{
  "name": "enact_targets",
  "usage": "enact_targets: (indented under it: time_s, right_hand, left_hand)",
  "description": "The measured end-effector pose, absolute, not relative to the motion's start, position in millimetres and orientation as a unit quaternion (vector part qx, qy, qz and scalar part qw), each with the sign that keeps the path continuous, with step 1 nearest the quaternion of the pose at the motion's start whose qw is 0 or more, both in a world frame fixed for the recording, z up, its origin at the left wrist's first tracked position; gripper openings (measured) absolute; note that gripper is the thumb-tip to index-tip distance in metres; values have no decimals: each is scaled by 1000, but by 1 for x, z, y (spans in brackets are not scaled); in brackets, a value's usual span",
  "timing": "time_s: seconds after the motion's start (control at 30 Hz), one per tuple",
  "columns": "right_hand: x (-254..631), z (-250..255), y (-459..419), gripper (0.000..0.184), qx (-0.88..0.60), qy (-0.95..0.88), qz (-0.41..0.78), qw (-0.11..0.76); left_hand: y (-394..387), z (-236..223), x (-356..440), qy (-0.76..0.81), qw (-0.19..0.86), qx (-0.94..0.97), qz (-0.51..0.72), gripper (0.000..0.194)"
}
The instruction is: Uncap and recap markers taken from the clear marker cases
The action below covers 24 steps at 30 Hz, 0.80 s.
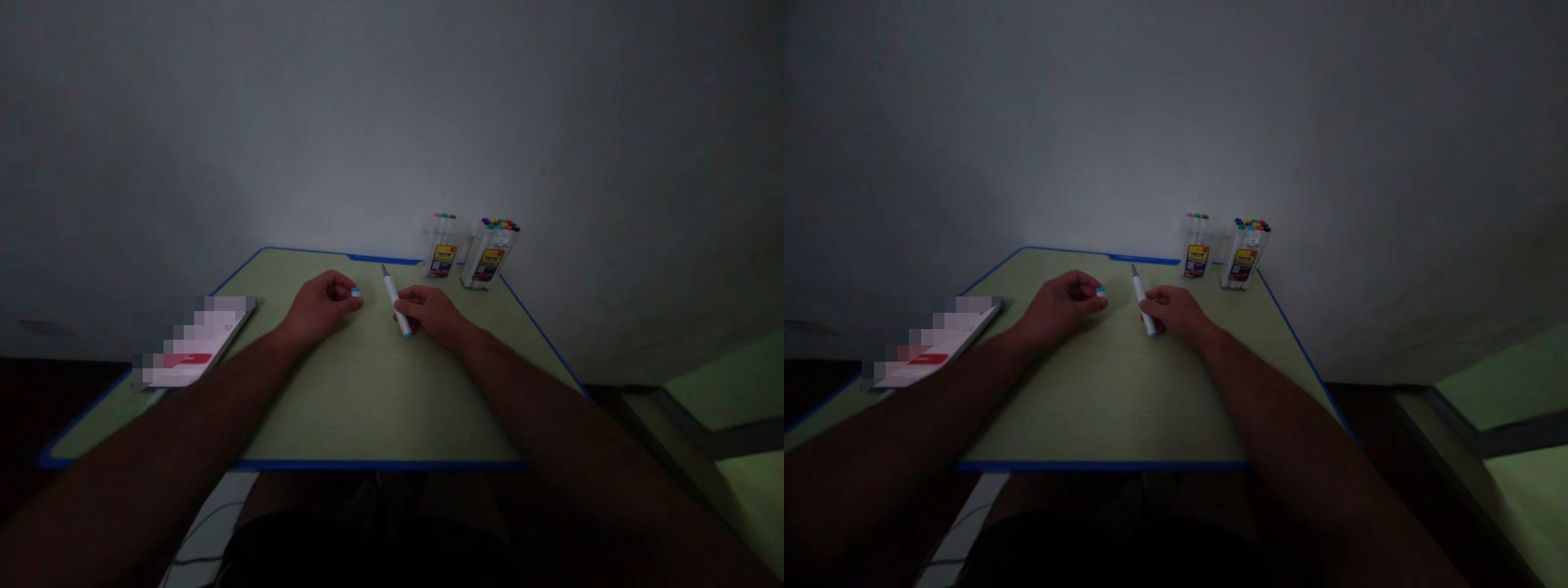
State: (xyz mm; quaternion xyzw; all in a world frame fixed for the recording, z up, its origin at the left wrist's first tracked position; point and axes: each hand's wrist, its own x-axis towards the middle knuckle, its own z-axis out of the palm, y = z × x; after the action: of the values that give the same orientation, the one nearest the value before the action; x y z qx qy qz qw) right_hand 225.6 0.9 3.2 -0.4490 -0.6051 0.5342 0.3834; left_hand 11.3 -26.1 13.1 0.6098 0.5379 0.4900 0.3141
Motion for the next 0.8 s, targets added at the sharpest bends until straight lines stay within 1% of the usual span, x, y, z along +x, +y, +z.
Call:
enact_targets:
  time_s: [0.3,0.47,0.67,0.8]
  right_hand:
    - [224,6,-2,7,-458,-601,533,380]
    - [225,5,0,7,-454,-613,525,377]
    - [226,3,1,10,-442,-615,531,380]
    - [227,4,-2,13,-437,-621,531,377]
  left_hand:
    - [-27,13,12,534,322,609,491,26]
    - [-25,11,10,529,318,613,493,28]
    - [-22,8,9,511,321,612,511,28]
    - [-21,9,10,505,312,612,523,25]
